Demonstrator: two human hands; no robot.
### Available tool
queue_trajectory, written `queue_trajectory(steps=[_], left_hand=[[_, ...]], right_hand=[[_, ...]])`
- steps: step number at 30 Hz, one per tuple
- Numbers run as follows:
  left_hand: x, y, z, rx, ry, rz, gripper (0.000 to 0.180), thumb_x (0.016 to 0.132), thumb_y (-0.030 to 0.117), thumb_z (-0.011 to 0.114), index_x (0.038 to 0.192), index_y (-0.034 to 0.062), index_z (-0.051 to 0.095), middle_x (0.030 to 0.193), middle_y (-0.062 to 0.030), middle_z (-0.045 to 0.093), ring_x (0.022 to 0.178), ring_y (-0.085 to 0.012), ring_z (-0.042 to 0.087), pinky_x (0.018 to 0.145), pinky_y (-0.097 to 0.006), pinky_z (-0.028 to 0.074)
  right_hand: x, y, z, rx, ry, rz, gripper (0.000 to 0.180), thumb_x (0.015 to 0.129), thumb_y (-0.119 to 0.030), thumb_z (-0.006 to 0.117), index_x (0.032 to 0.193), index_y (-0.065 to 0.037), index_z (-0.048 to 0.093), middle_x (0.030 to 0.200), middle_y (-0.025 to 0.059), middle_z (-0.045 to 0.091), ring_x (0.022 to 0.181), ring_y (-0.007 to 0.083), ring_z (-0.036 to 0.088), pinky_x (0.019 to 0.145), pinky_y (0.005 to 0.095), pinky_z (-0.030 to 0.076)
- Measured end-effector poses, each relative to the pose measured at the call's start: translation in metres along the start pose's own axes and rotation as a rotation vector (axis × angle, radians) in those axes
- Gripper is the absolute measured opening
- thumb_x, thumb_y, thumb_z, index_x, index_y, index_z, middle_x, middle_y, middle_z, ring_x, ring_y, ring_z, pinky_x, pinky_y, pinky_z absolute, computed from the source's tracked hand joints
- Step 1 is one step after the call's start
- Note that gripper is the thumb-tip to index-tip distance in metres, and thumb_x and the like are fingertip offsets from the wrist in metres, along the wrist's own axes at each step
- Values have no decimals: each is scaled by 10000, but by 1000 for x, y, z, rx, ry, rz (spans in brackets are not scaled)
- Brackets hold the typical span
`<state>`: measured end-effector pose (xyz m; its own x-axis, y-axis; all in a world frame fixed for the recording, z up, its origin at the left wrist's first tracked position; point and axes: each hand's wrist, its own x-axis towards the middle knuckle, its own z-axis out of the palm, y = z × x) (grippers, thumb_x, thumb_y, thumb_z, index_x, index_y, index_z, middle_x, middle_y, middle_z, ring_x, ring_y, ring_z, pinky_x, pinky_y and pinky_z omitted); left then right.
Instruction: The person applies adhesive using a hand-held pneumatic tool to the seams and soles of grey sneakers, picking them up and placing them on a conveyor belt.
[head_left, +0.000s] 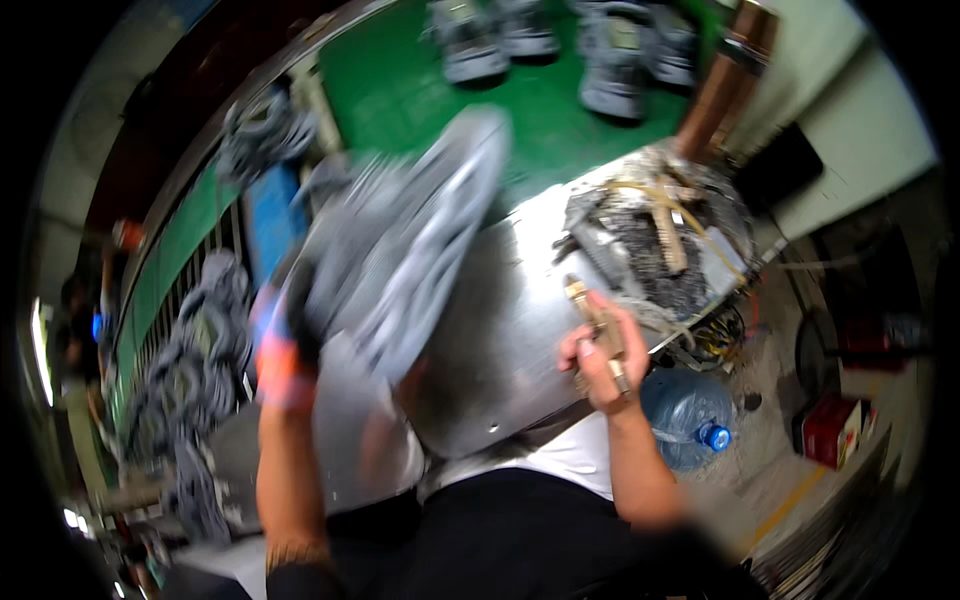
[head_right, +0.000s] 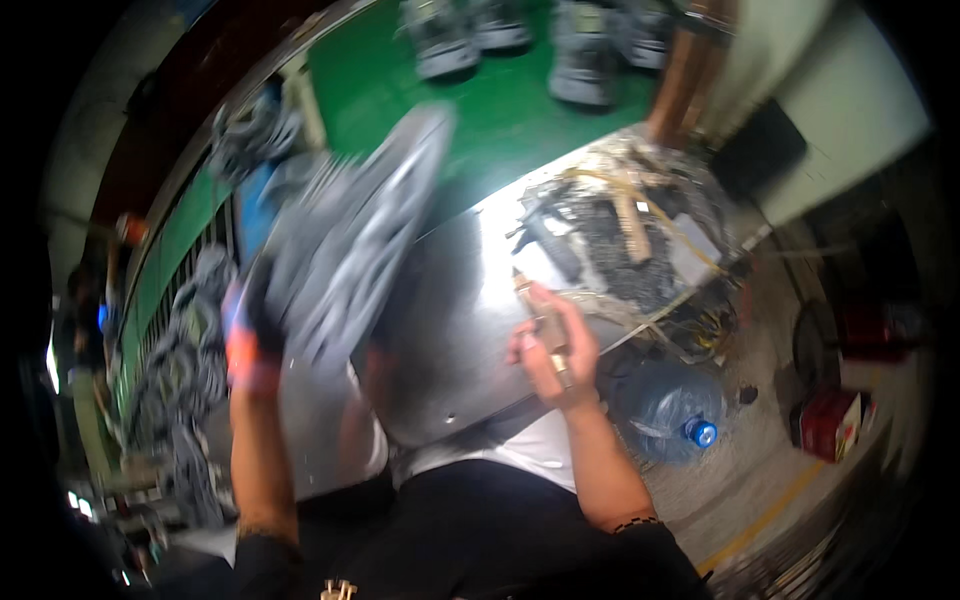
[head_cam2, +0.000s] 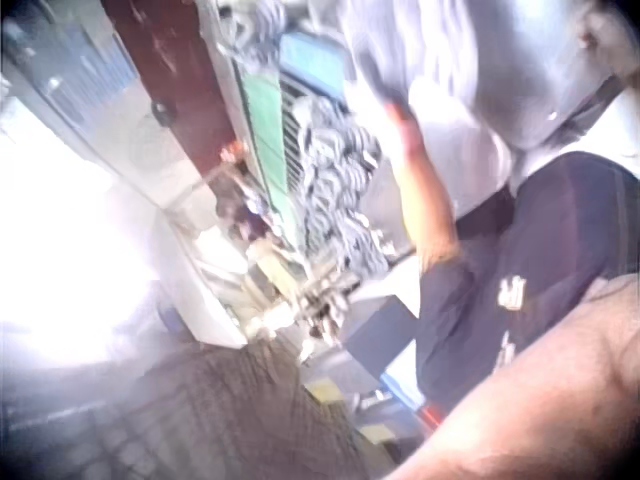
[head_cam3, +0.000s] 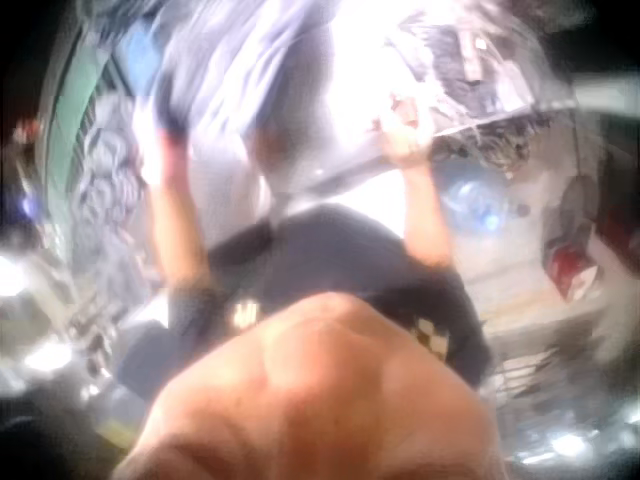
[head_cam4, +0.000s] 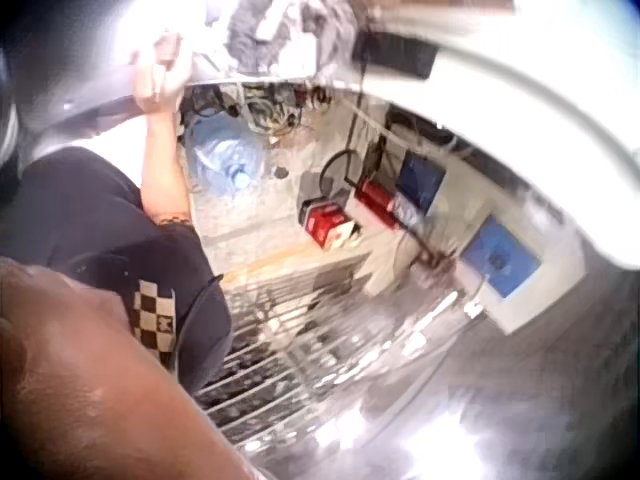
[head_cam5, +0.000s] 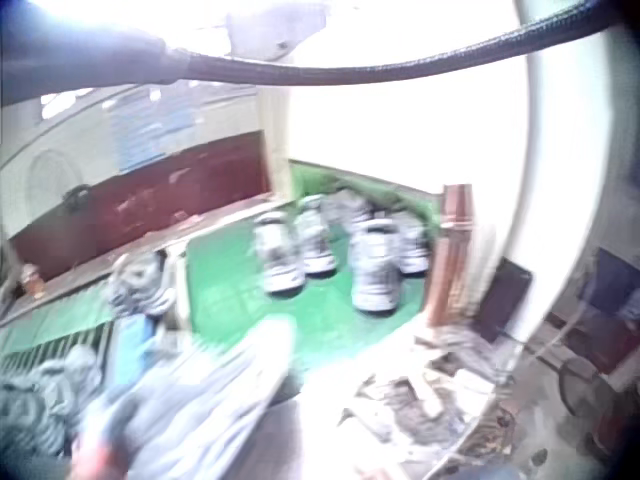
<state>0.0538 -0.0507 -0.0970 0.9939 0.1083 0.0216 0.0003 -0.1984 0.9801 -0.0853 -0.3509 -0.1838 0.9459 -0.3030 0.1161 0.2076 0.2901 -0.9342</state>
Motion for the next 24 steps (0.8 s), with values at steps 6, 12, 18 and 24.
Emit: queue_trajectory(steps=[6, 12, 18, 24], left_hand=[[115, 27, 234, 418, -319, 201, 433, 888, 400, 522, 1119, 42, 602, 1006, -97, 635, 895, -234, 605, 807, -334, 493], [194, 65, 126, 932, -829, 263, 691, 833, 600, 525, 1250, 50, 556, 1095, -131, 635, 930, -305, 621, 829, -388, 507], [293, -47, -219, 1115, 38, -63, 730, 762, 588, 627, 1296, 97, 548, 1163, -173, 626, 984, -297, 636, 873, -377, 509], [244, -130, -276, 1160, 210, -234, 759, 742, 605, 654, 1255, 54, 564, 1170, -184, 621, 1019, -290, 627, 887, -357, 502]], right_hand=[[-1, -10, 4, -100, 144, 5, 617, 832, -157, 576, 1371, 49, 356, 742, 73, 523, 632, 138, 532, 533, 267, 487], [6, -5, 11, -181, 128, -51, 666, 838, -175, 551, 1358, 146, 288, 692, 95, 519, 543, 168, 503, 510, 282, 453], [1, -2, 6, -221, 116, -116, 663, 869, -159, 486, 1390, 149, 216, 704, 96, 492, 557, 157, 454, 497, 260, 414], [7, -3, 3, -238, 72, -84, 643, 890, -149, 478, 1417, 115, 222, 746, 73, 490, 596, 143, 461, 569, 257, 428]])
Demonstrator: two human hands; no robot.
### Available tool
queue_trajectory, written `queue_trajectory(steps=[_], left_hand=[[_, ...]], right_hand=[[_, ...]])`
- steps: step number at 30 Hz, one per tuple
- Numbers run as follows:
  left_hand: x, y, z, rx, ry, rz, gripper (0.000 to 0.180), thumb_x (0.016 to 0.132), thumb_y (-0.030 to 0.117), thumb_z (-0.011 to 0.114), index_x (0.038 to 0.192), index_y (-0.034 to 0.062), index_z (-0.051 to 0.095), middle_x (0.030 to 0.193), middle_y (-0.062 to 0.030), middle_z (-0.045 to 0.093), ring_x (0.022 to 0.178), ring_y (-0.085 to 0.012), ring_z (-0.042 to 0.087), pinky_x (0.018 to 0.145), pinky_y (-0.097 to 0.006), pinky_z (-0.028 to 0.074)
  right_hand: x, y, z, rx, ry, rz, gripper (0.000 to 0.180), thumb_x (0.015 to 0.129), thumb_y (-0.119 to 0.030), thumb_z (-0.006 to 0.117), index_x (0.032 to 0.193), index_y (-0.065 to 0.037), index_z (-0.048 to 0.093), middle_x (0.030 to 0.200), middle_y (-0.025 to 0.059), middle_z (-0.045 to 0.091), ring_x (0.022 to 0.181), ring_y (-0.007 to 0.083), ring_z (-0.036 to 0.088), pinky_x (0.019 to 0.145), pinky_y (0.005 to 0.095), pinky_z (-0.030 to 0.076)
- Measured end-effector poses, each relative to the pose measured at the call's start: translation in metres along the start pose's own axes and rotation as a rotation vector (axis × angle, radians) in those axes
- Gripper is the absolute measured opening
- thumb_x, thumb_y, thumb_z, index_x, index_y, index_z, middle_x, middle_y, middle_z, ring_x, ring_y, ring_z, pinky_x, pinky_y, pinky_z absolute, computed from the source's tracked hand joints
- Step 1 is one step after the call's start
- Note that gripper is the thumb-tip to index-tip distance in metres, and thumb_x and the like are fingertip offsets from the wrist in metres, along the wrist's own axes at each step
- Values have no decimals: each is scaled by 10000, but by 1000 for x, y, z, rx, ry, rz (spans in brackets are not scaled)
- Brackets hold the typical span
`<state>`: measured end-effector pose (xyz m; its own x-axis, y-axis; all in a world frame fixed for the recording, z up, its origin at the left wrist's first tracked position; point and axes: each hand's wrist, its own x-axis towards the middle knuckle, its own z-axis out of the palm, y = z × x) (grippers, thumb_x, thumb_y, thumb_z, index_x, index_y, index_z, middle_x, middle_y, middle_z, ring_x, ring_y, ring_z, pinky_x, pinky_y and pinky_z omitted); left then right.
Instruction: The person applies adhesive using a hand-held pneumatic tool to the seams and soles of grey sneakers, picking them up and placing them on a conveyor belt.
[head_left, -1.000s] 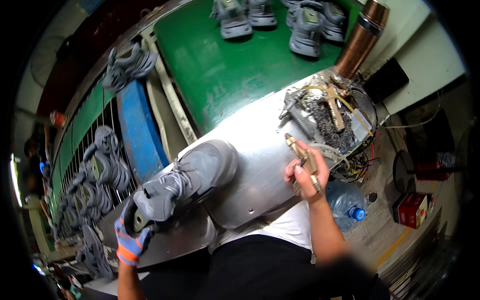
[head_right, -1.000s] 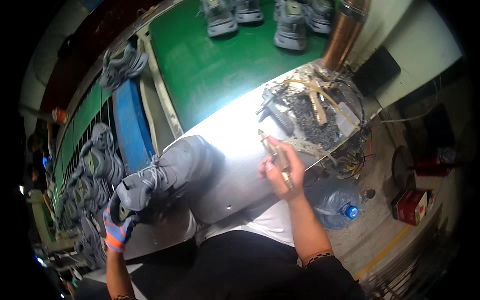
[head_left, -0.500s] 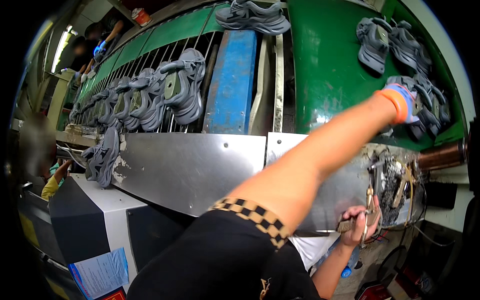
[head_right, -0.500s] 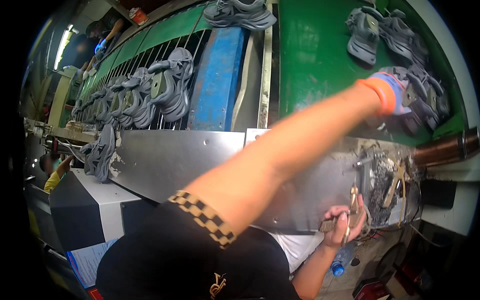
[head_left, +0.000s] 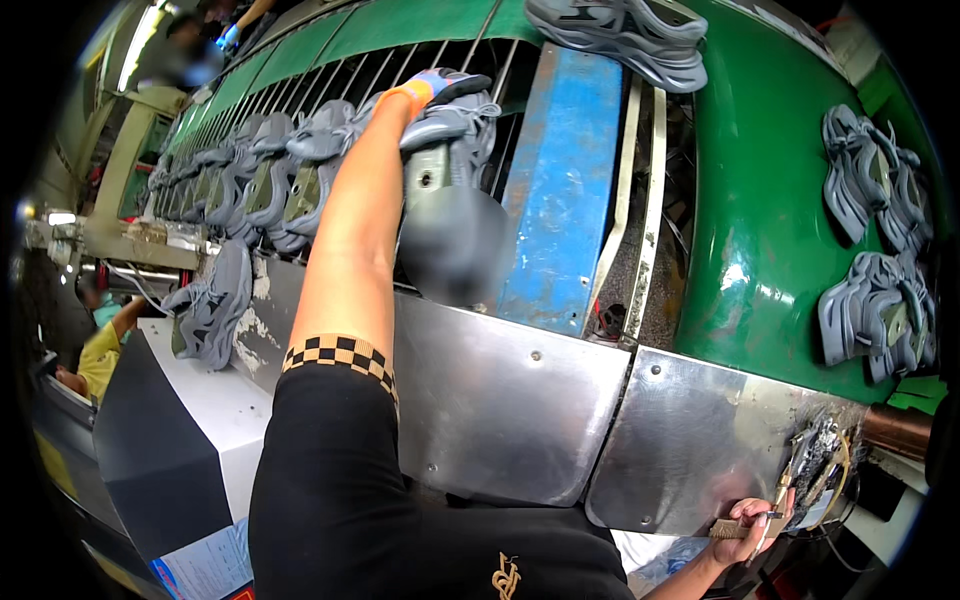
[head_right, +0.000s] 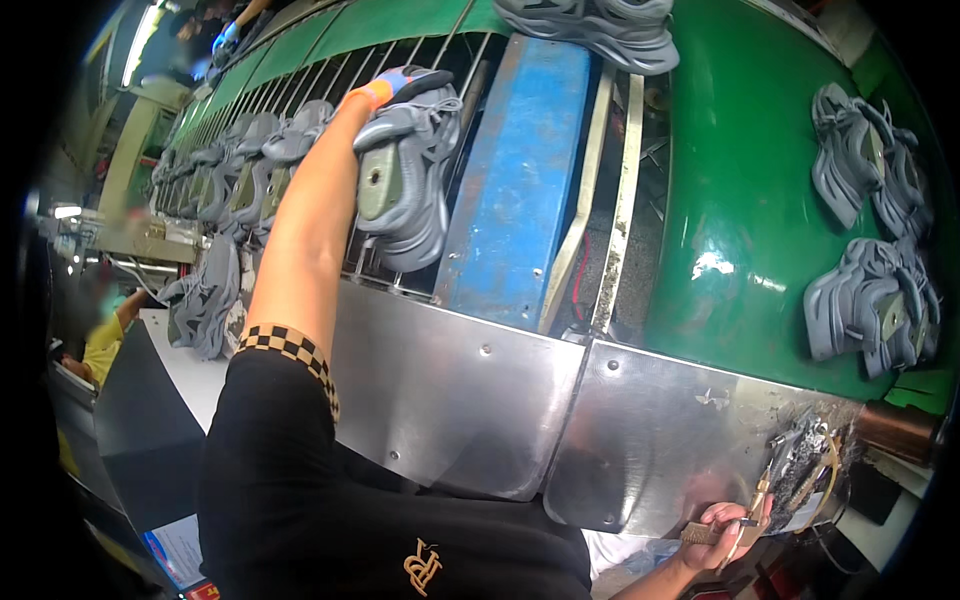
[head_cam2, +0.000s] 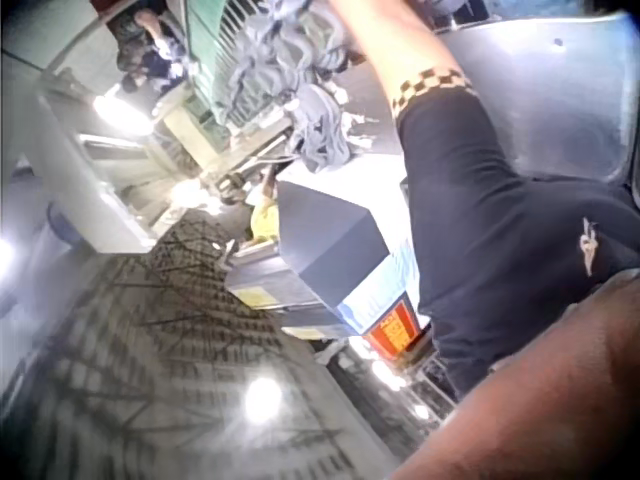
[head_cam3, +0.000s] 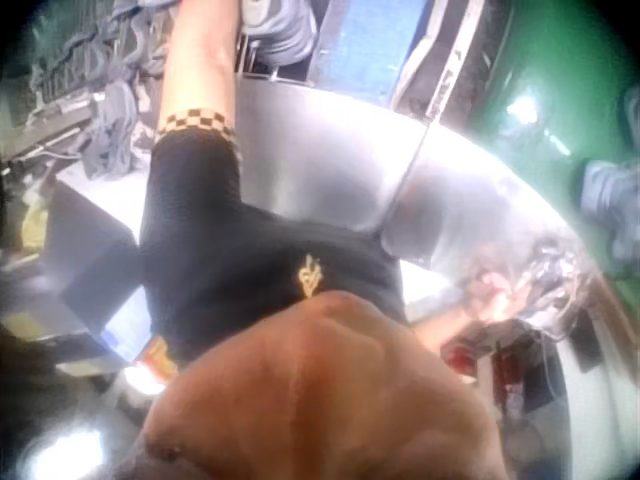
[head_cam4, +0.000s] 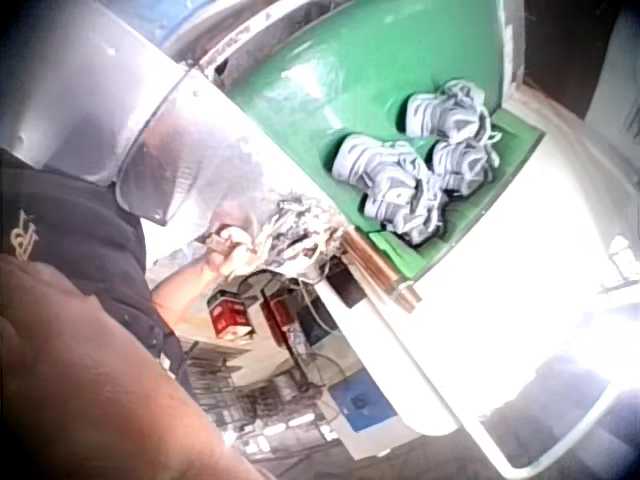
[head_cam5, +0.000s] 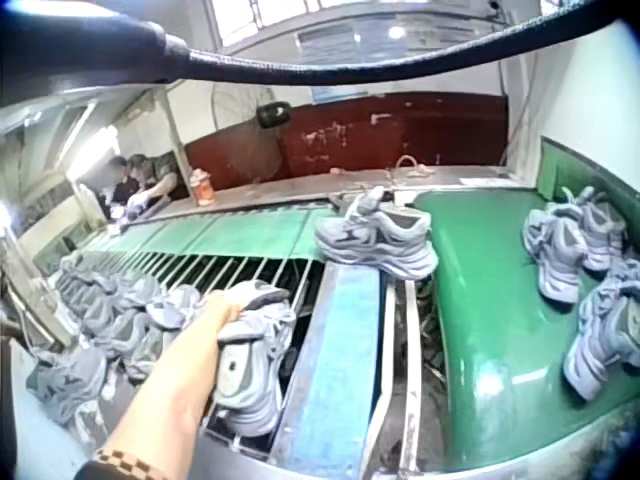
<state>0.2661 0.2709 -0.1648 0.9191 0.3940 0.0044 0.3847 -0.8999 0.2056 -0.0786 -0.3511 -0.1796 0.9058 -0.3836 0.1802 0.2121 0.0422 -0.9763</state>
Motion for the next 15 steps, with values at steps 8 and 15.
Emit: queue_trajectory(steps=[8, 15], left_hand=[[-152, 45, -127, -429, 383, 450, 724, 657, 437, 823, 1177, -3, 580, 1105, -134, 646, 987, -244, 637, 871, -331, 509], [-339, 90, -161, -619, 760, 957, 693, 565, 270, 904, 1138, 45, 584, 1117, -123, 634, 999, -278, 607, 868, -365, 502]], right_hand=[[1, 2, -2, 30, -37, -3, 592, 912, -156, 491, 1425, 55, 287, 774, 57, 501, 641, 128, 458, 570, 246, 400], [-7, -1, -2, 62, 78, 56, 532, 900, -146, 511, 1388, 14, 370, 738, 53, 500, 619, 140, 470, 556, 250, 394]])
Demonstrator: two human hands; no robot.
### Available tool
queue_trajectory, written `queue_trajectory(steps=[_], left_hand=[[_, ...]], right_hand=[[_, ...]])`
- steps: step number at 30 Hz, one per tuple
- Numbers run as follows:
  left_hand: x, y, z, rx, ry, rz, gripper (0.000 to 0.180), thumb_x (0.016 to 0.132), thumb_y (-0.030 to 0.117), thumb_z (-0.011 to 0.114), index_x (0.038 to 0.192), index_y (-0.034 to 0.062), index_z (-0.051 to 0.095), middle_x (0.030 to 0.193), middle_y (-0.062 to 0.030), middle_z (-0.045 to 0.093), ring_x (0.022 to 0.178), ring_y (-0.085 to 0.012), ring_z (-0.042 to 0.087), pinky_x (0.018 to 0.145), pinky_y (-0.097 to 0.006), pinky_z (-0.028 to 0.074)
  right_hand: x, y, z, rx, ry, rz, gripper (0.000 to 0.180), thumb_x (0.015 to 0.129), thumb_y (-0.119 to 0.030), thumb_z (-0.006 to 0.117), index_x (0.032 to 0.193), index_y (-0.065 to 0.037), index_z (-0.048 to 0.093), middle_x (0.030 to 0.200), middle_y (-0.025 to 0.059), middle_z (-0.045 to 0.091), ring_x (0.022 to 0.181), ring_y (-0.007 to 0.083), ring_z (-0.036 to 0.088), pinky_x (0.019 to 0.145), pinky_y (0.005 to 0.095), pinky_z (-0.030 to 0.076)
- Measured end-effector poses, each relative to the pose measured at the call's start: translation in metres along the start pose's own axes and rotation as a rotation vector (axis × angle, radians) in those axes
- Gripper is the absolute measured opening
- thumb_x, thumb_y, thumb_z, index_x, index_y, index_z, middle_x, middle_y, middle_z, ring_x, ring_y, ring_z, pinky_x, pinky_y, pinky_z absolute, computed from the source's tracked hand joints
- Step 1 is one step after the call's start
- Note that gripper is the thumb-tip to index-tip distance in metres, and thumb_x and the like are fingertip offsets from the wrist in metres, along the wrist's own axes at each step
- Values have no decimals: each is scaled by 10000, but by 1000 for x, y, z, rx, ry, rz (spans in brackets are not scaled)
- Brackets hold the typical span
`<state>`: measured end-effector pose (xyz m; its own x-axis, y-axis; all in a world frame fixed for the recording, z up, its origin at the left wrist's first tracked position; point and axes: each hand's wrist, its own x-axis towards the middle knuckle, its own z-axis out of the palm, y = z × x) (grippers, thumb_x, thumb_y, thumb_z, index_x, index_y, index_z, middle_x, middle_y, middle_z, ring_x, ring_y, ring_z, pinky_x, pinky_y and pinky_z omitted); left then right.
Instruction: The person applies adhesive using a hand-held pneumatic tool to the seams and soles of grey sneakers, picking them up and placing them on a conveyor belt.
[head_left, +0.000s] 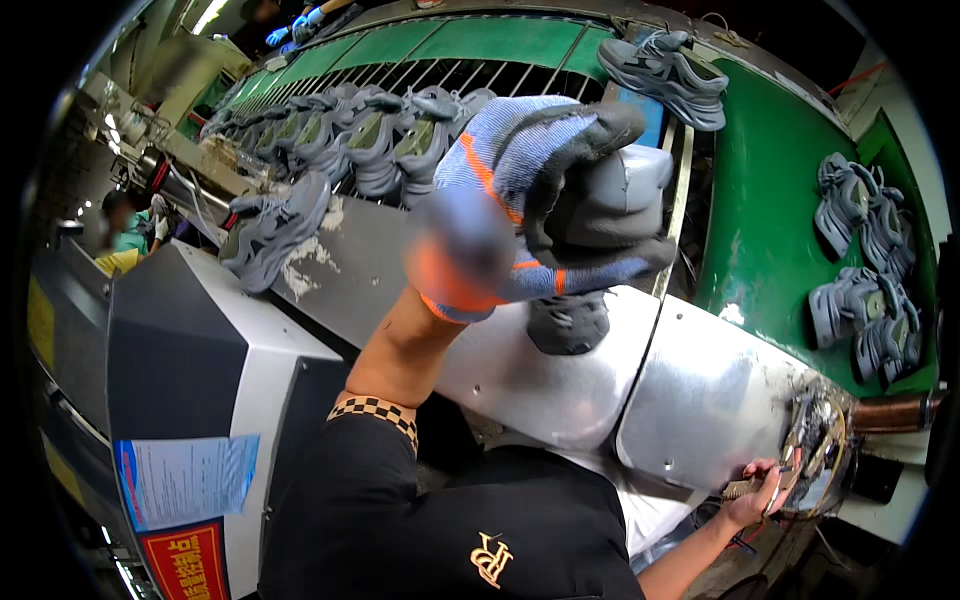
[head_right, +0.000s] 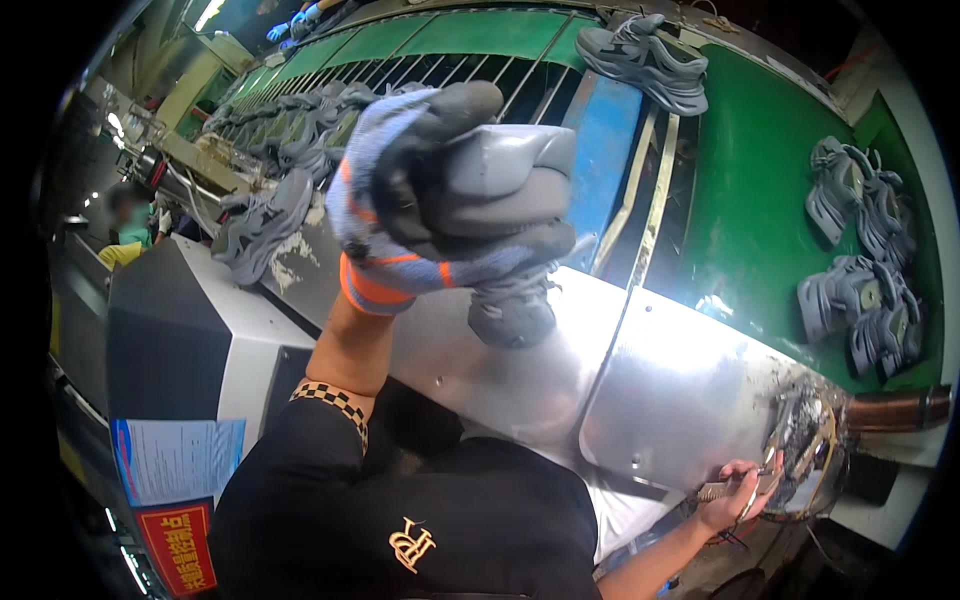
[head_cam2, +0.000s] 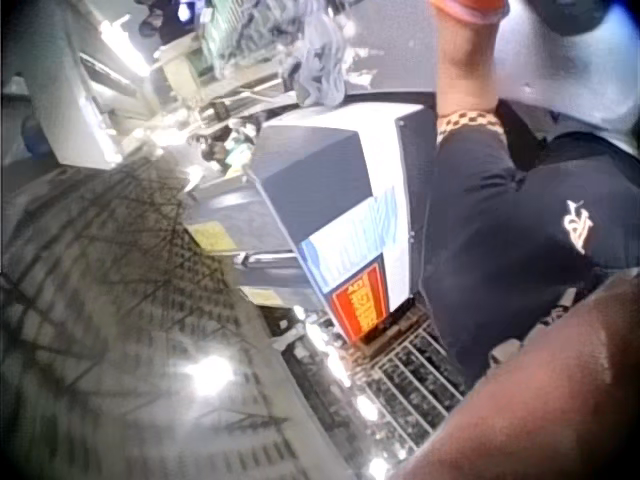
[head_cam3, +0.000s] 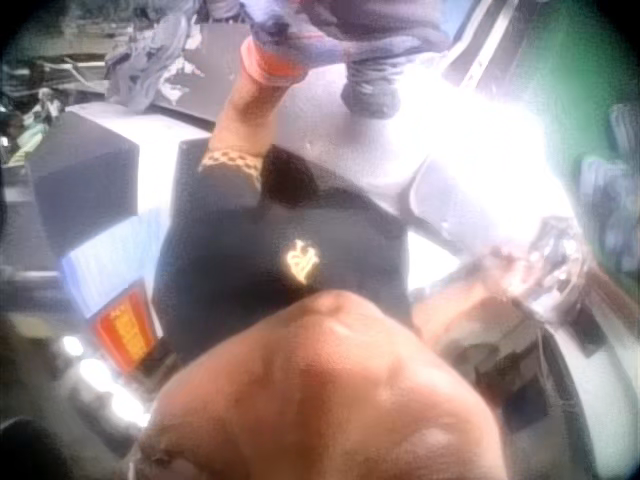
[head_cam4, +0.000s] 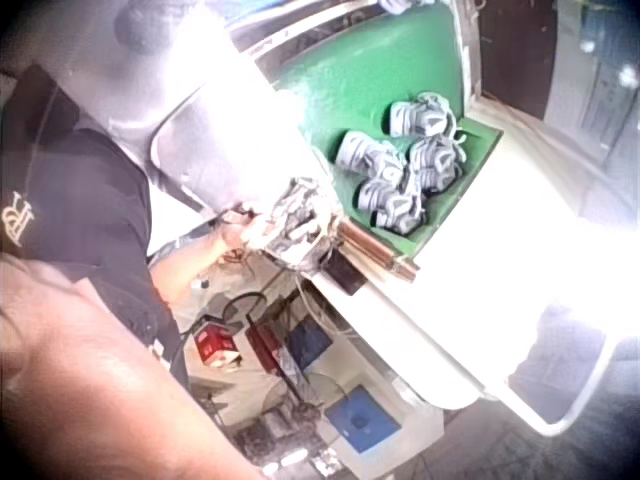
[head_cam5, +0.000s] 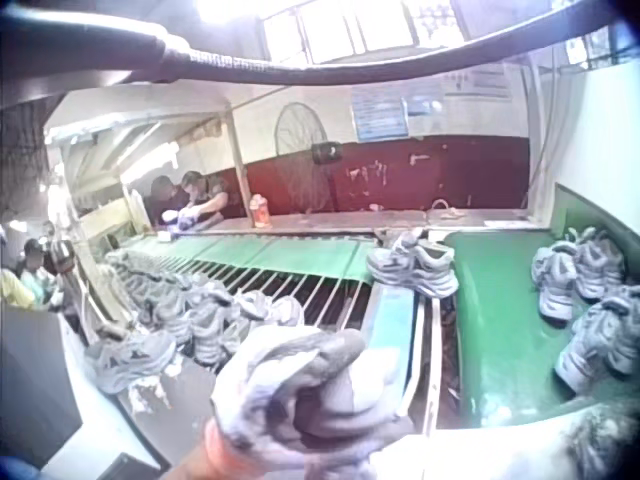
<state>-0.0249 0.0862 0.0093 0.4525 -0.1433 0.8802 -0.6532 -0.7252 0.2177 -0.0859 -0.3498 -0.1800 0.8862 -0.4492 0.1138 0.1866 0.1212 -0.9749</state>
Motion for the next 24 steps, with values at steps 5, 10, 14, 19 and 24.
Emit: queue_trajectory(steps=[5, 10, 14, 19, 24], left_hand=[[10, 52, 3, -282, 17, 50, 820, 604, 233, 902, 1273, -11, 494, 1229, -152, 579, 1109, -258, 581, 955, -370, 461], [-2, 69, 33, -497, -149, 98, 785, 575, 272, 866, 1212, -52, 541, 1138, -191, 625, 996, -283, 619, 878, -386, 496], [16, 78, 57, -555, -301, 112, 810, 486, 275, 869, 1167, -65, 593, 1101, -201, 645, 941, -287, 643, 821, -375, 511], [0, 53, 57, -457, -409, -126, 785, 535, 267, 836, 1199, -68, 584, 1111, -166, 633, 1010, -244, 627, 894, -359, 489], [18, 62, 67, -726, -348, -194, 762, 549, 264, 819, 1199, -59, 585, 1155, -162, 629, 1028, -238, 620, 910, -361, 482]], right_hand=[[-1, -12, -64, -81, 225, -125, 511, 849, -76, 519, 1342, 22, 430, 696, 36, 508, 582, 112, 441, 515, 231, 359], [-33, -42, -53, -273, -14, 58, 415, 879, -76, 509, 1278, 34, 486, 658, 23, 524, 513, 84, 462, 463, 219, 382], [-75, -62, -11, -9, -322, 80, 545, 831, -153, 557, 1299, 99, 433, 838, 126, 579, 581, 127, 523, 489, 260, 461], [-65, -108, 51, 9, -644, -164, 564, 790, -145, 608, 1263, 123, 458, 940, 204, 606, 582, 141, 562, 515, 263, 483], [-30, -160, 117, -119, -828, -419, 559, 803, -170, 614, 1256, 123, 467, 951, 199, 594, 566, 136, 563, 512, 245, 454]])
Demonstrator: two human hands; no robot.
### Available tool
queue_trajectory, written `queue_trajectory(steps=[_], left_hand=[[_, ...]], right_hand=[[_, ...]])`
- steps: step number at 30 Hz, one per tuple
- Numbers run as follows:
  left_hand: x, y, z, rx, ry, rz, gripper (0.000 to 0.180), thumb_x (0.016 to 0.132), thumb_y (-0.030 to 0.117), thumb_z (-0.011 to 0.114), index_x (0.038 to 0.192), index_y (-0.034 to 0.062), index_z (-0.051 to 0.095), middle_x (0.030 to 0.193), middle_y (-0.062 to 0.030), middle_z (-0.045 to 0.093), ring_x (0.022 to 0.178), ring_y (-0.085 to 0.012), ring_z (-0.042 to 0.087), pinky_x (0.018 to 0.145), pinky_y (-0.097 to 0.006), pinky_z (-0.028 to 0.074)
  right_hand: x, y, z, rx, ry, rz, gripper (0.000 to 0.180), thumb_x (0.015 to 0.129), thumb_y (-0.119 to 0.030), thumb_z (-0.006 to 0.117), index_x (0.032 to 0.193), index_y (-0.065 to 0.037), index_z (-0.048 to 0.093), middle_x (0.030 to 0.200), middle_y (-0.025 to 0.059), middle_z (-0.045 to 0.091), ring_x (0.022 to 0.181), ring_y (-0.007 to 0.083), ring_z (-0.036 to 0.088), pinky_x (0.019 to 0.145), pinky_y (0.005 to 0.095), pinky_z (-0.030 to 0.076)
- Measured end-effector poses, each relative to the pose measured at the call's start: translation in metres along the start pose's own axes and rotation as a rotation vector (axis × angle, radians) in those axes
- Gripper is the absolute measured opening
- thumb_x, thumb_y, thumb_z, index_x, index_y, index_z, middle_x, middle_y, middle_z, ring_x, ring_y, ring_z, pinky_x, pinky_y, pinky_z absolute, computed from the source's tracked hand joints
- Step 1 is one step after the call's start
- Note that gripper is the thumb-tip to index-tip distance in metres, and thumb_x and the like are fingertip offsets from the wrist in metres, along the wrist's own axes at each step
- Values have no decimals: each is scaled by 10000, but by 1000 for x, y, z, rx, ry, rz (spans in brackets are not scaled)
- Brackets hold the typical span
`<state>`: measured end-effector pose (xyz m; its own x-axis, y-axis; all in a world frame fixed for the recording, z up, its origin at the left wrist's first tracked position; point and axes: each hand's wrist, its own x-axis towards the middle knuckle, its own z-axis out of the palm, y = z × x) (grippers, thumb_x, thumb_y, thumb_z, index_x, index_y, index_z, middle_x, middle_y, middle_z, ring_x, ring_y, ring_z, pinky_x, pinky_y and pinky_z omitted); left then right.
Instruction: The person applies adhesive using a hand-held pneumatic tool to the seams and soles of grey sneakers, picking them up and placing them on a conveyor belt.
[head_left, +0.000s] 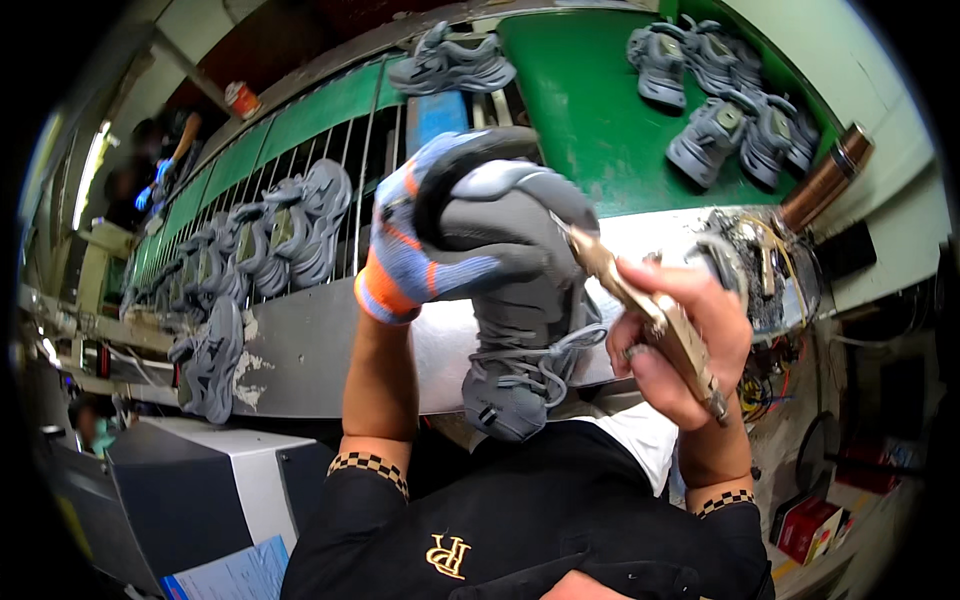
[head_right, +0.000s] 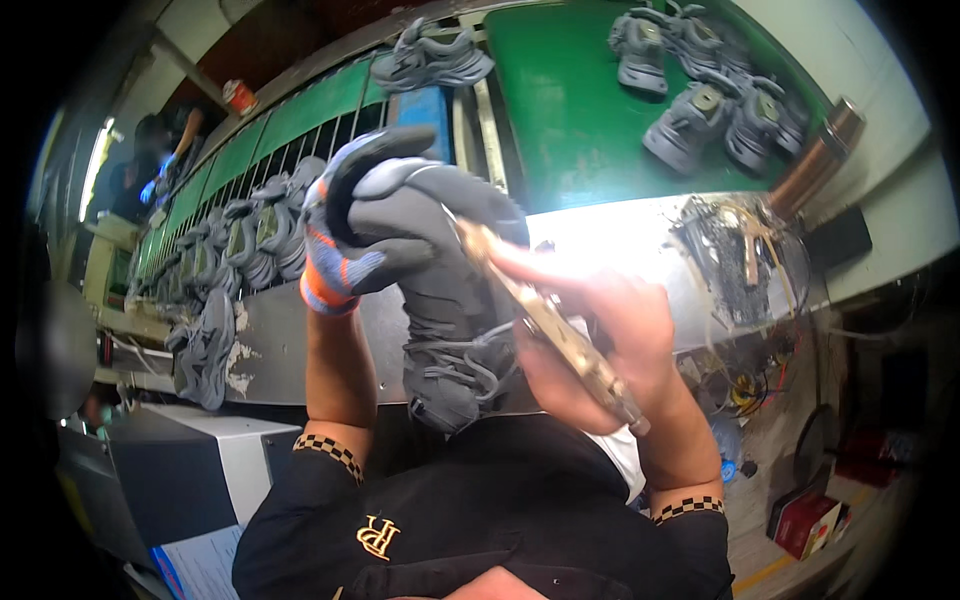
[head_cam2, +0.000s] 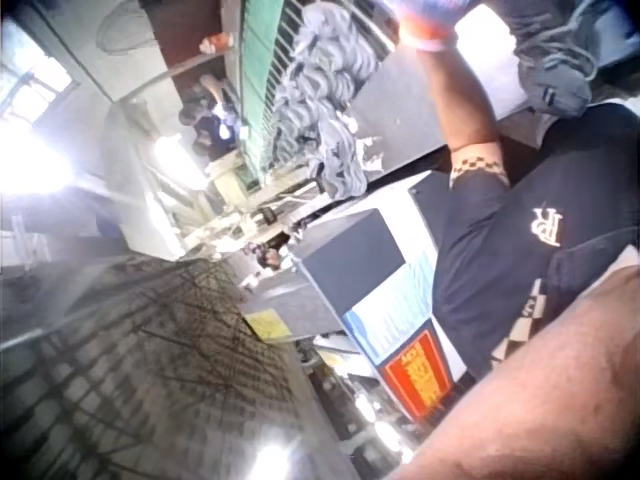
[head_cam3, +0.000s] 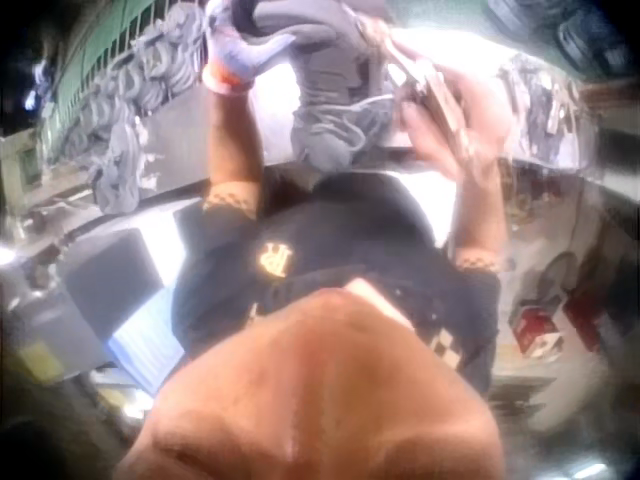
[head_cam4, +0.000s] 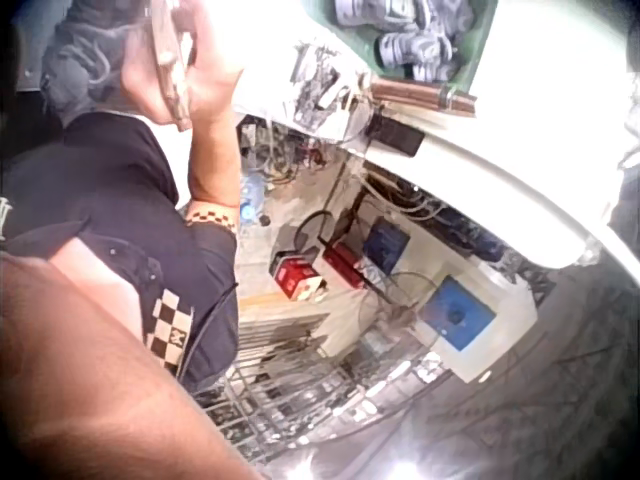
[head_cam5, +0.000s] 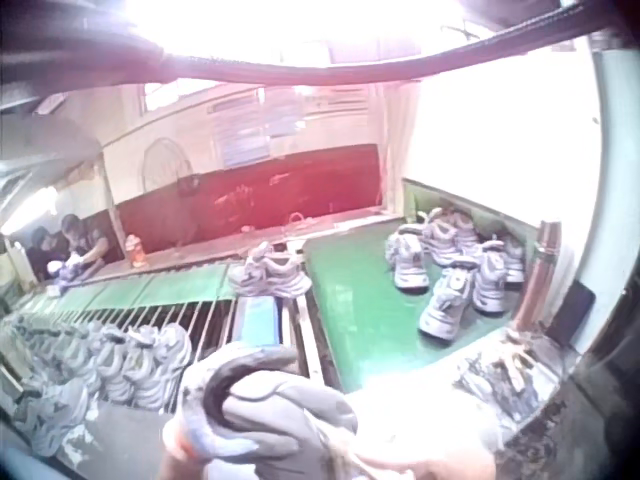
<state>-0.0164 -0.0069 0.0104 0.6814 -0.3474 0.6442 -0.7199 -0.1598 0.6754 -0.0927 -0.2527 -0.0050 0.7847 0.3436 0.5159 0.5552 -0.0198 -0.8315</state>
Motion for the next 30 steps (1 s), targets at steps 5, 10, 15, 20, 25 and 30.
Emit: queue_trajectory(steps=[5, 10, 15, 20, 25, 30], left_hand=[[7, -17, -10, -164, 20, -32, 626, 662, 241, 821, 1190, -10, 598, 1158, -106, 642, 1046, -203, 605, 934, -334, 466], [3, -49, -17, -219, 82, -108, 630, 653, 194, 794, 1204, -25, 581, 1165, -121, 626, 1077, -191, 578, 961, -311, 429], [-3, -79, -29, -154, 132, -139, 667, 709, 338, 741, 1223, -45, 556, 1176, -138, 617, 1084, -212, 578, 967, -323, 421], [-41, -158, -37, -273, 408, -382, 828, 683, 635, 716, 1185, -12, 595, 1059, -84, 651, 963, -176, 610, 870, -307, 477], [-47, -172, -44, -229, 392, -376, 898, 705, 645, 681, 1254, -48, 524, 1151, -125, 614, 1051, -194, 580, 930, -322, 451], [-46, -166, -47, -286, 397, -373, 818, 767, 597, 632, 1262, -45, 518, 1164, -135, 608, 1064, -208, 578, 947, -340, 443]], right_hand=[[38, 12, 18, 176, 104, 37, 500, 766, -89, 608, 1236, 70, 547, 796, 68, 638, 639, 78, 566, 613, 211, 449], [17, 57, 23, 195, 161, 66, 537, 794, -141, 609, 1260, 93, 481, 684, 72, 563, 553, 113, 521, 545, 246, 435], [-12, 88, 34, 355, 142, 112, 530, 822, -130, 597, 1281, 88, 445, 626, 72, 498, 503, 129, 478, 483, 271, 419], [-28, 99, 44, 427, 116, 124, 513, 814, -94, 580, 1275, 95, 458, 658, 79, 529, 520, 112, 492, 497, 262, 437], [-45, 115, 50, 394, 115, 127, 494, 813, -72, 563, 1266, 100, 469, 654, 73, 547, 523, 103, 505, 494, 254, 445], [-59, 116, 56, 418, 119, 149, 473, 837, -82, 569, 1271, 81, 475, 627, 68, 550, 503, 101, 503, 481, 253, 437]])
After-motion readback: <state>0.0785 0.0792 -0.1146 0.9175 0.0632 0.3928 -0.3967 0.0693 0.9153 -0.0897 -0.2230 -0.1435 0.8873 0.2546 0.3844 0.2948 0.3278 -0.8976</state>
